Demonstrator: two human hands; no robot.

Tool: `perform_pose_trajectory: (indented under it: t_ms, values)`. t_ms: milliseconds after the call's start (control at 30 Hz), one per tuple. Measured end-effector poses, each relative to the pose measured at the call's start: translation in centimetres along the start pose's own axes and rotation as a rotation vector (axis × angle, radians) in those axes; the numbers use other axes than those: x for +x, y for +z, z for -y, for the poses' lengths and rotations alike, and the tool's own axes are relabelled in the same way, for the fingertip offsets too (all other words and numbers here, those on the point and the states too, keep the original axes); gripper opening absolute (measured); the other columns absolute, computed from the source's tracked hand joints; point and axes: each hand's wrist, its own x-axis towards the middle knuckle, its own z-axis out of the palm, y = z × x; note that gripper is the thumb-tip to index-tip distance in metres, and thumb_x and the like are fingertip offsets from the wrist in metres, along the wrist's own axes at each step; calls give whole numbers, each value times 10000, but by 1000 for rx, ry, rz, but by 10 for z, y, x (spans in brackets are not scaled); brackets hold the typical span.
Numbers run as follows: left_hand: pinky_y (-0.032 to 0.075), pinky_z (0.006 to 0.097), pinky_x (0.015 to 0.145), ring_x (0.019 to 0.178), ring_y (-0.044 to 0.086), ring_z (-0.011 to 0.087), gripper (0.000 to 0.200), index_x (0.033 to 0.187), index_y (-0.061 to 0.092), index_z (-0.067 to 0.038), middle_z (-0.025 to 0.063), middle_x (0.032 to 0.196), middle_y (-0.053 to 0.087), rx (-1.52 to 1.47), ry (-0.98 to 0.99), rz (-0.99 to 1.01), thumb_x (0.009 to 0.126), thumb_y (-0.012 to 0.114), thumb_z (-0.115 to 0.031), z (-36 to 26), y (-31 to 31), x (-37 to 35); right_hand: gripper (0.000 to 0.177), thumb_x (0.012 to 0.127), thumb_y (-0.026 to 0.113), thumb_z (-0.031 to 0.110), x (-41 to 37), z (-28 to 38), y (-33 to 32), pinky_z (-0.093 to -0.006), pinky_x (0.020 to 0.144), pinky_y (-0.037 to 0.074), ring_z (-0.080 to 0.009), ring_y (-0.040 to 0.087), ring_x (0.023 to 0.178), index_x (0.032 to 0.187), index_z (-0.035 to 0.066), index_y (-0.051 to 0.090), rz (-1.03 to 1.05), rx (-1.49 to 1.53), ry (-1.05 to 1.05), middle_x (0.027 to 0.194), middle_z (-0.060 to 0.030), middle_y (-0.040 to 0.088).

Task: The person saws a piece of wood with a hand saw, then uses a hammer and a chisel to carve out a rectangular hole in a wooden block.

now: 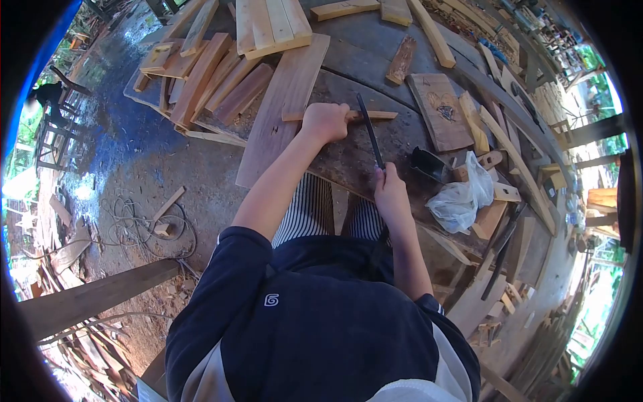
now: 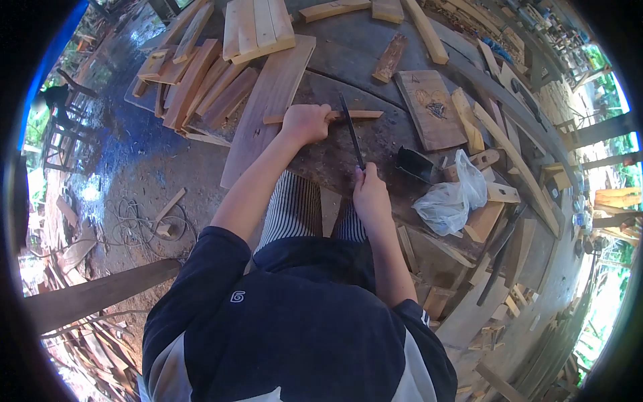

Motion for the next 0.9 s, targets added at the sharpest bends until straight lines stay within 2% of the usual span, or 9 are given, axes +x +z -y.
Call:
perform_pose_trajectory:
  t_ms: [200, 500, 667, 733, 800, 900]
  values:
    - [527, 447, 700, 810, 687, 315, 240, 930, 642, -95, 144, 851, 702, 2, -17, 25, 896, 517, -297, -1, 0, 1, 256, 1010, 443, 288, -8, -2, 1, -554, 659, 489, -489, 627, 778, 1042, 35, 470, -17, -1, 45, 817, -272, 654]
    - [529, 440, 715, 822, 690, 309, 243, 933, 656, -100, 136, 856, 705, -6, -32, 48, 891, 522, -298, -3, -3, 1, 216, 1010, 433, 272, -17, -4, 6, -564, 654, 473, -492, 615, 799, 1016, 61, 478, 13, 48, 41, 773, -286, 630]
    - [529, 439, 729, 829, 692, 308, 230, 923, 668, -102, 131, 867, 708, -33, -41, 28, 877, 530, -281, -4, -3, 1, 200, 1008, 423, 248, -19, -4, 9, -584, 665, 465, -505, 610, 796, 1025, 55, 472, -17, -2, 44, 785, -297, 629]
    - [526, 445, 726, 837, 685, 315, 271, 938, 660, -109, 142, 868, 703, -22, -48, 57, 906, 507, -331, -4, -6, 1, 199, 1007, 418, 241, -26, -1, 5, -591, 670, 464, -511, 608, 796, 1029, 50, 470, -23, -20, 50, 789, -302, 629]
    - [524, 448, 740, 850, 684, 315, 274, 926, 664, -107, 143, 876, 704, -20, -50, 82, 903, 508, -330, -3, -8, 3, 213, 1005, 408, 237, -33, -1, 0, -596, 693, 464, -519, 606, 818, 1048, 37, 466, 73, -86, 115, 821, -315, 630]
    - [520, 453, 766, 870, 682, 317, 279, 910, 672, -103, 145, 891, 704, -28, -51, 120, 899, 509, -329, -1, -10, 8, 224, 997, 412, 234, -22, 1, -2, -597, 719, 466, -518, 606, 850, 1056, 26, 471, 106, -125, 58, 859, -319, 633]
